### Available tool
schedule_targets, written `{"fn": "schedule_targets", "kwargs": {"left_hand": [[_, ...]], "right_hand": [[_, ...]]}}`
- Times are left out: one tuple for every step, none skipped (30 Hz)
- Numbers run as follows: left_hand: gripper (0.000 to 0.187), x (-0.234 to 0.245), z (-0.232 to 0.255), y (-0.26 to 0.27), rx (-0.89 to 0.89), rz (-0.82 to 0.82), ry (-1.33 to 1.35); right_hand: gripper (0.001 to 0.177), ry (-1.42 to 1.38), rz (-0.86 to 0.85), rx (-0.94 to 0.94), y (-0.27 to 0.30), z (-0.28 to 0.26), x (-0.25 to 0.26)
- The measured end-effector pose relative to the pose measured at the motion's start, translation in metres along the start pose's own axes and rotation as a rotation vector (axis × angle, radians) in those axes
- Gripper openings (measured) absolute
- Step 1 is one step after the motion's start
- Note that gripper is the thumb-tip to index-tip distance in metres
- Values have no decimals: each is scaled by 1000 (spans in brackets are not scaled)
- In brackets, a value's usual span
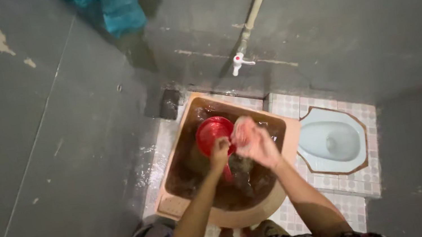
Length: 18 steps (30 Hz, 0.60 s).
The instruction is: The person scrubs the interior of a pink plastic basin with a sponge, rinses it with water from a tap, and then scrubs a nearby wall pipe. They use a red scoop to pour water and a yellow cloth to wipe the basin.
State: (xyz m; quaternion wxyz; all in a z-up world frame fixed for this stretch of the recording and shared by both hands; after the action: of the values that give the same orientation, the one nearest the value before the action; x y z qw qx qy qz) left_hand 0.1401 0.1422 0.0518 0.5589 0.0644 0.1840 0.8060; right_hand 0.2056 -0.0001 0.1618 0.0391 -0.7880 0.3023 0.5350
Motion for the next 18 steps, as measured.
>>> {"fn": "schedule_targets", "kwargs": {"left_hand": [[22, -4, 10, -11, -126, -46, -12], [22, -9, 21, -28, -256, -77, -22], [22, -12, 33, -49, -349, -67, -76], [23, -13, 38, -60, -403, -45, -151], [24, -14, 47, -76, -487, 15, -318], [29, -18, 51, -99, -390, 0, -298], [36, -22, 57, -122, -293, -16, -278], [44, -27, 69, -145, -255, 7, -301], [52, -35, 83, -167, -217, 29, -323], [60, -45, 96, -185, -182, 48, -344], [68, -52, 112, -194, -243, 105, -408], [76, -61, 127, -201, -303, 163, -471], [85, -69, 141, -206, -363, 220, -535], [82, -80, 150, -215, -356, 208, -584], [80, -90, 156, -224, -349, 196, -632], [77, -98, 158, -230, -336, 184, -680], [71, -102, 158, -238, -302, 228, -704], [65, -103, 157, -245, -265, 269, -732]], "right_hand": [[50, 8, -83, 87, -3, -23, 2], [47, -29, -149, 201, -15, -54, 7], [45, -66, -213, 316, -31, -79, 11], [52, 214, -39, 451, -45, -105, 20], [62, 498, 133, 583, -60, -135, 25], [61, 672, 210, 603, -76, -160, 26], [61, 847, 287, 621, -91, -181, 27], [58, 914, 221, 608, -114, -195, 25], [55, 980, 153, 595, -137, -207, 24], [52, 1047, 88, 584, -156, -220, 26], [49, 1338, 98, 534, -175, -227, 29], [47, 1631, 108, 472, -192, -229, 30], [46, 1923, 116, 399, -206, -234, 31], [43, 1588, 149, 356, -217, -251, 35], [42, 1253, 178, 308, -229, -266, 35], [42, 918, 205, 249, -235, -271, 34], [43, 1082, 233, 274, -235, -274, 26], [44, 1241, 261, 299, -232, -272, 17]]}}
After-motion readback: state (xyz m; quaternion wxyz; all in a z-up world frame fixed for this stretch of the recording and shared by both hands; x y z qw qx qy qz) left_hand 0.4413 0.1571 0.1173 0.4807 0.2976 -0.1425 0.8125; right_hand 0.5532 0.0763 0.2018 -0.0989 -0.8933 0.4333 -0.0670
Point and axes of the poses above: each hand's wrist, its own y-axis away from the middle knuckle, its own x-axis out of the back of the hand, z = x × y, the point moved 4 cm from there along -y, towards the middle knuckle, and after that the axes turned 7 degrees about -z, right-handed, at the moved point
